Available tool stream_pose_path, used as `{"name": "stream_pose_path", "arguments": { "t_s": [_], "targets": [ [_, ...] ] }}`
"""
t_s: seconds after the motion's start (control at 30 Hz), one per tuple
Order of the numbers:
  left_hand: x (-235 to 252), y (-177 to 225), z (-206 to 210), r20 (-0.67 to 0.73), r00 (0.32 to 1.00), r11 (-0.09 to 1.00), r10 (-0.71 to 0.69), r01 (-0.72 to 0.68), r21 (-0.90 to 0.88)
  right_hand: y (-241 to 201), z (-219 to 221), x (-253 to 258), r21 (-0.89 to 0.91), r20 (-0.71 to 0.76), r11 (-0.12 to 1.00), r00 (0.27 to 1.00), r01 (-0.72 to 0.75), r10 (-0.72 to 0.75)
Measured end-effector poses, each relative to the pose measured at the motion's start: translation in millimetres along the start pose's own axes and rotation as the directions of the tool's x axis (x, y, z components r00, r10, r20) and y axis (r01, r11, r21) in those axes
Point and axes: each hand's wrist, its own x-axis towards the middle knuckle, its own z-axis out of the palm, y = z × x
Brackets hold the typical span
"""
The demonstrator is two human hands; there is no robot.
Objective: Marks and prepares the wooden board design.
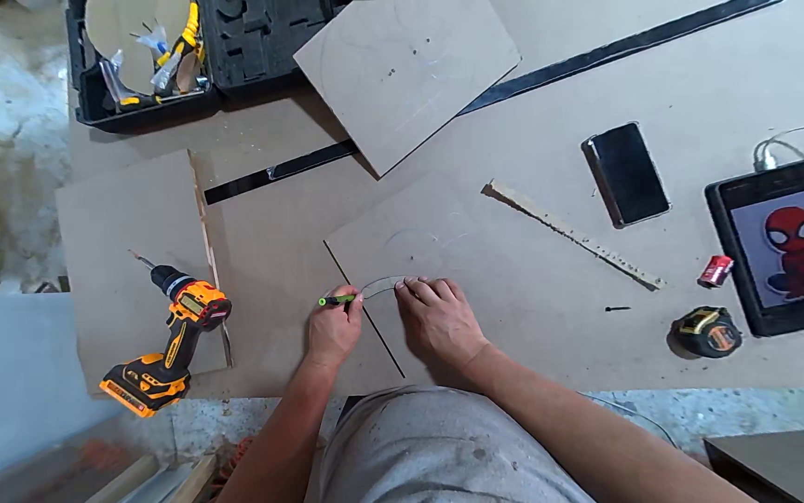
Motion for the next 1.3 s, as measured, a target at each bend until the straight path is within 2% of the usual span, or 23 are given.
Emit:
{"name": "stream_pose_path", "arguments": {
  "t_s": [0.1,0.27,0.43,0.6,0.83,1.0,1.3],
  "targets": [
    [-7,6,2,0.018,1.0,1.0,0.004,-0.004,0.0,0,0,0,-0.016,-0.04,1.0,0.999,0.014,-0.014],
    [-10,16,4,0.045,0.998,0.999,0.046,-0.046,0.01,1,-2,0,-0.024,-0.007,1.0,1.0,0.015,-0.015],
    [5,16,11,0.022,0.999,0.99,0.023,-0.019,-0.138,2,-2,0,-0.013,0.009,1.0,1.0,0.017,-0.017],
    [13,18,14,0.091,0.99,0.988,0.105,-0.094,-0.122,1,-1,0,-0.019,0.009,1.0,1.0,0.016,-0.016],
    [12,15,20,0.029,0.989,0.982,0.148,-0.144,-0.121,2,-2,0,-0.008,0.012,1.0,1.0,0.015,-0.015],
    [-2,4,8,-0.001,0.993,0.991,0.115,-0.115,-0.069,2,-3,1,0.0,0.047,1.0,0.999,0.01,-0.01],
    [-13,-1,3,-0.008,1.0,0.996,0.014,-0.015,-0.083,2,-1,1,-0.028,0.017,0.999,1.0,0.023,-0.023]
  ]
}}
